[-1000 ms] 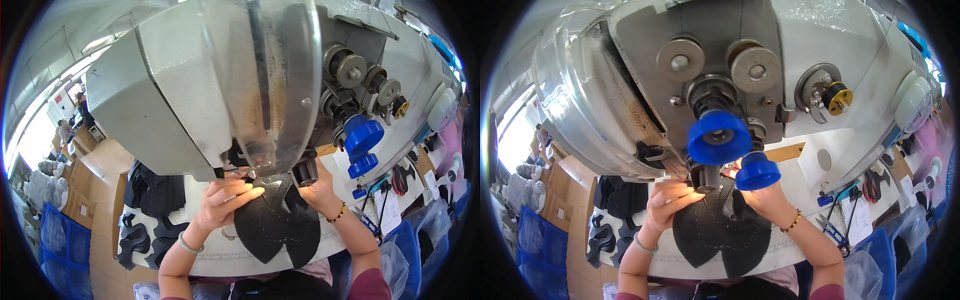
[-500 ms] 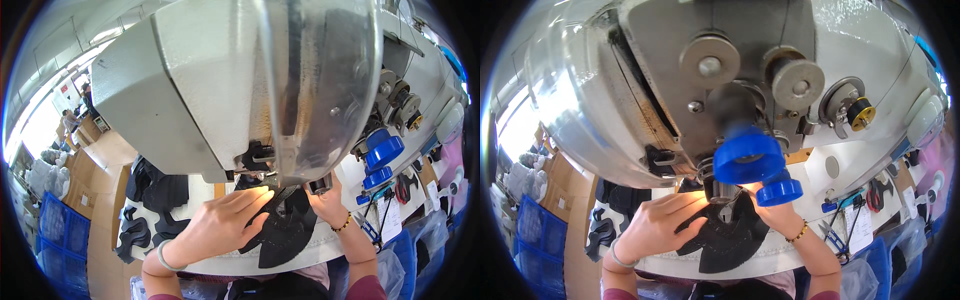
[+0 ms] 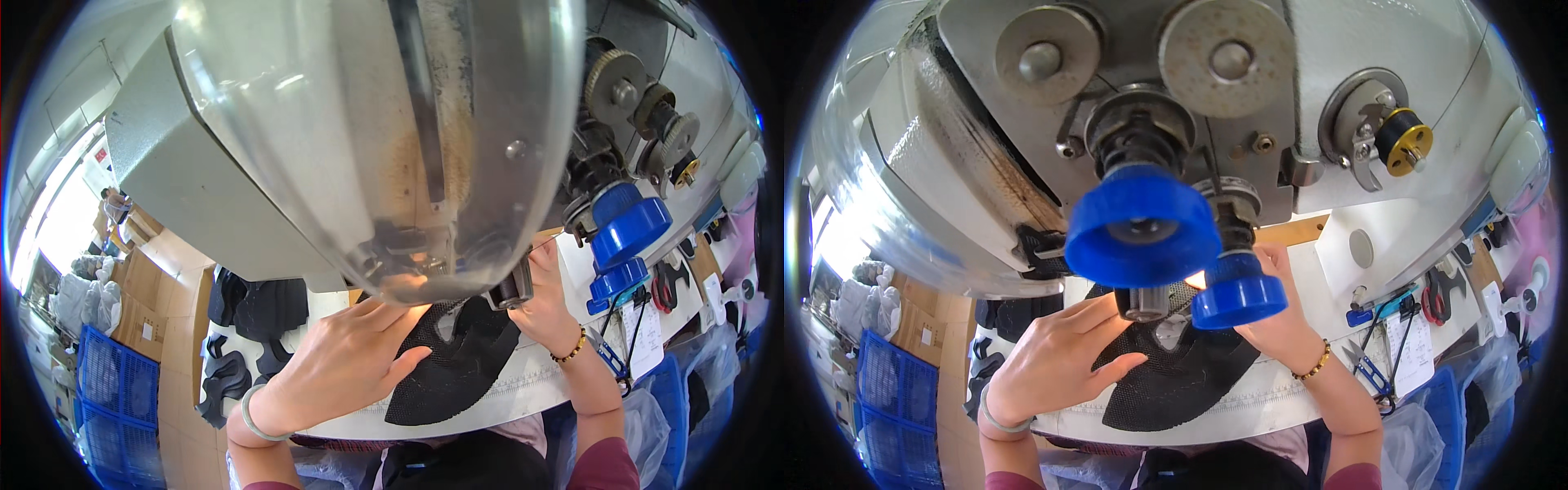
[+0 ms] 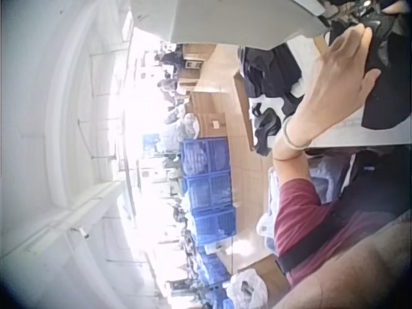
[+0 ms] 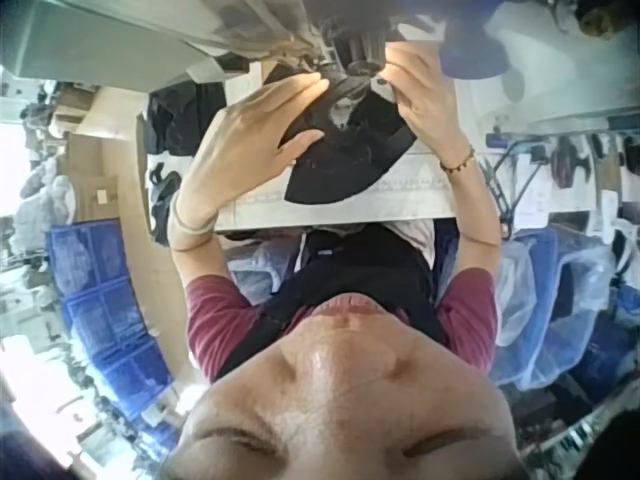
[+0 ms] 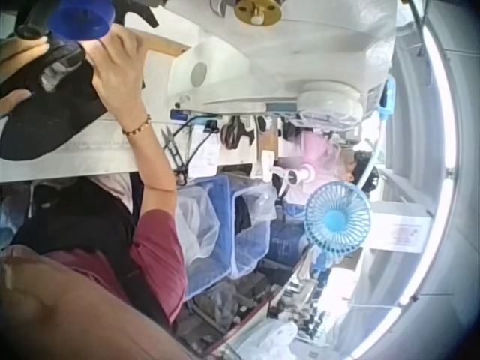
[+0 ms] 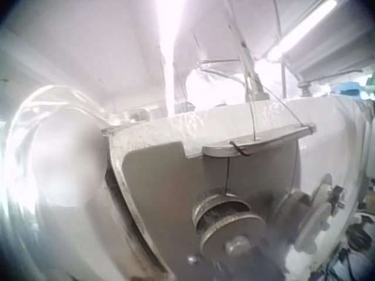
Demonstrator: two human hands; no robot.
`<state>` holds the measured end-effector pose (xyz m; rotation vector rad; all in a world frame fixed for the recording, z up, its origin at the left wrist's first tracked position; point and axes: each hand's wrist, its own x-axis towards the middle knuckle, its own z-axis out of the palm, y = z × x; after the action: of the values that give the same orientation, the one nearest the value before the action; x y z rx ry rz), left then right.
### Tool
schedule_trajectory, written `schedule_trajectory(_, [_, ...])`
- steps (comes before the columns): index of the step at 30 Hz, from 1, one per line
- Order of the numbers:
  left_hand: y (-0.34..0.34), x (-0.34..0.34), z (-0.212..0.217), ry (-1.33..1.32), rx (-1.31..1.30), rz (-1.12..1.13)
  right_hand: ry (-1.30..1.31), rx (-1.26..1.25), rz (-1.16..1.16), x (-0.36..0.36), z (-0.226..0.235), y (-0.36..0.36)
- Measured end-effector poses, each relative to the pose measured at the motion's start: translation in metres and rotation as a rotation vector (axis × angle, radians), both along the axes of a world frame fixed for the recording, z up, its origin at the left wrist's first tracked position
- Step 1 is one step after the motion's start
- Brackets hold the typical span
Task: The person aligns and stitches black shoe upper components together using a sewing machine.
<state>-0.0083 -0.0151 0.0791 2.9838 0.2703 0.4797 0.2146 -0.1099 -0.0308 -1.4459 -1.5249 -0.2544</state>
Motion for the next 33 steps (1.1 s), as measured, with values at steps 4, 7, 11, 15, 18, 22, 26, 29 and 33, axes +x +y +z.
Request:
schedule_trajectory(4, [-0.007, 0.001, -0.005, 0.012, 0.046, 0.048, -0.342, -0.052, -0.1, -0.002, 0.009, -0.005])
schedule_trajectory(7, [-0.01, 0.007, -0.022, -0.13, 0.253, 0.065, -0.483, 0.1, -0.096, -0.017, 0.019, -0.005])
schedule_trajectory(11, [-0.011, 0.009, -0.052, -0.26, 0.437, 0.161, -0.526, 0.129, -0.074, -0.028, 0.024, -0.014])
schedule_trajectory(15, [0.007, 0.016, -0.071, -0.447, 0.419, 0.127, -0.448, 0.061, -0.021, -0.034, 0.021, -0.015])
schedule_trajectory(18, [0.026, 0.02, -0.085, -0.569, 0.403, 0.06, -0.478, 0.063, -0.046, -0.04, 0.017, -0.017])
schedule_trajectory(22, [0.037, 0.02, -0.086, -0.65, 0.316, 0.006, -0.486, 0.089, -0.073, -0.044, 0.013, -0.016])
schedule_trajectory(26, [0.041, 0.022, -0.084, -0.667, 0.258, -0.003, -0.469, 0.06, -0.069, -0.045, 0.008, -0.013])
schedule_trajectory(29, [0.043, 0.022, -0.086, -0.686, 0.242, -0.001, -0.427, 0.108, -0.051, -0.042, 0.007, -0.009])
schedule_trajectory(33, [0.042, 0.024, -0.086, -0.695, 0.24, 0.006, -0.47, 0.189, -0.052, -0.04, 0.014, -0.006])
